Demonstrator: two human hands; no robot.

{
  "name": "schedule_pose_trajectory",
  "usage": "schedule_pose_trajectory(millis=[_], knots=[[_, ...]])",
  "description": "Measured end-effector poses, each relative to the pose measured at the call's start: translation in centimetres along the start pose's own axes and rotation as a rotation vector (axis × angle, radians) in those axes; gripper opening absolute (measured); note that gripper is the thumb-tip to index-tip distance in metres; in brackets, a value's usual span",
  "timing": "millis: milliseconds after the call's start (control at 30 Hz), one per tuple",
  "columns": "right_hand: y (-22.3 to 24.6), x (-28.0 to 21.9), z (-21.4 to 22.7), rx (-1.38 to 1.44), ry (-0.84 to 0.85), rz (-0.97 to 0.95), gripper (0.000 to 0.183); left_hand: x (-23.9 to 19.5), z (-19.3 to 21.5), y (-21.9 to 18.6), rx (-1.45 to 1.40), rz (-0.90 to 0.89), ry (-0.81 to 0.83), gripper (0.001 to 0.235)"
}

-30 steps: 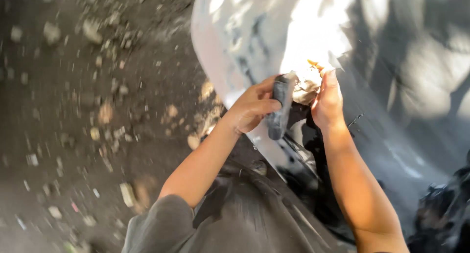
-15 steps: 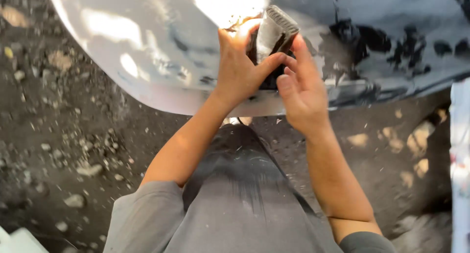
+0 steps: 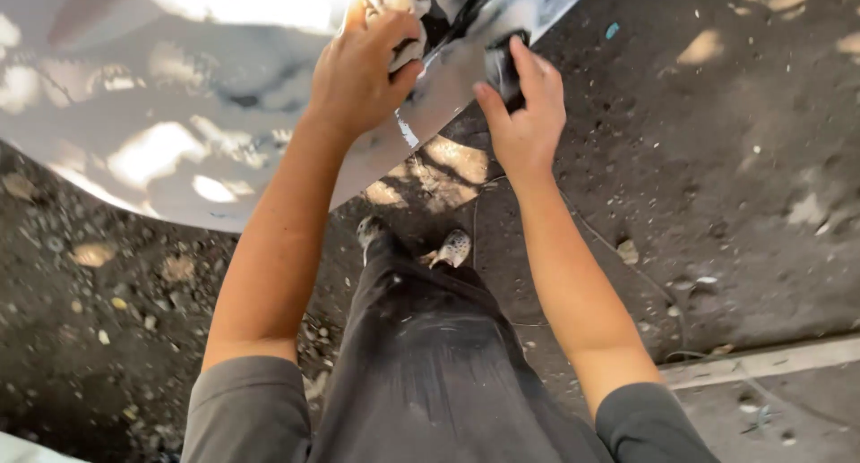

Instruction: The person scrapes a dark substance from a large, curved metal panel using a handheld scraper and wipes the area with a cloth. The person moves around the panel, repeatedly scraping and wiping different sections.

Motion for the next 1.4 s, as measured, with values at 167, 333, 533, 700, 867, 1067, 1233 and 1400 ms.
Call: schedule_pose_trajectory(millis=[167,333,533,700,867,1067,1233,1400], knots=[[2.5,-1.5,-5.5,-0.160,-0.175,-0.082,0.056,0.3,0.9,1.2,0.011,-0.048,0.033,0.033],[7.3,-5.1,-9.3,-0.227,-0.162,-0.112,0.048,0.8,1.2,4.8,-0.115,-0.105,-0.004,0.038],[6.8,-4.4,-9.7,-0.165,-0.436,-0.317,0.048,0.5,0.5,6.6,-0.284,-0.165,-0.038,0.038],[7.5,-3.6,-10.7,-0.337,-0.364,-0.216,0.050,0.8,0.4,7.8,-0.322,-0.153,-0.012,0.038],[11.6,-6.4,-12.5,-0.356,-0.342,-0.269,0.049,0.3,-0.1,8.2,-0.351,-0.184,0.008,0.037],[8.3,-3.1,-11.0,-0.344,-0.371,-0.255,0.048,0.7,0.9,8.2,-0.393,-0.276,-0.071,0.035],[13.0,-6.7,-12.6,-0.411,-0.280,-0.162,0.056,1.1,1.3,8.2,-0.435,-0.369,-0.140,0.035],[7.2,-2.5,-9.6,-0.309,-0.362,-0.224,0.051,0.9,0.9,8.7,-0.442,-0.286,-0.127,0.030]])
Point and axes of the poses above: each hand's wrist, its own x-axis towards the middle knuckle, its own z-axis out of the back of the hand, y = z × x, the point moved 6 cm from there along x, towards the middle knuckle, and after that the axes turned 1 degree about y, right-handed, at the moved point
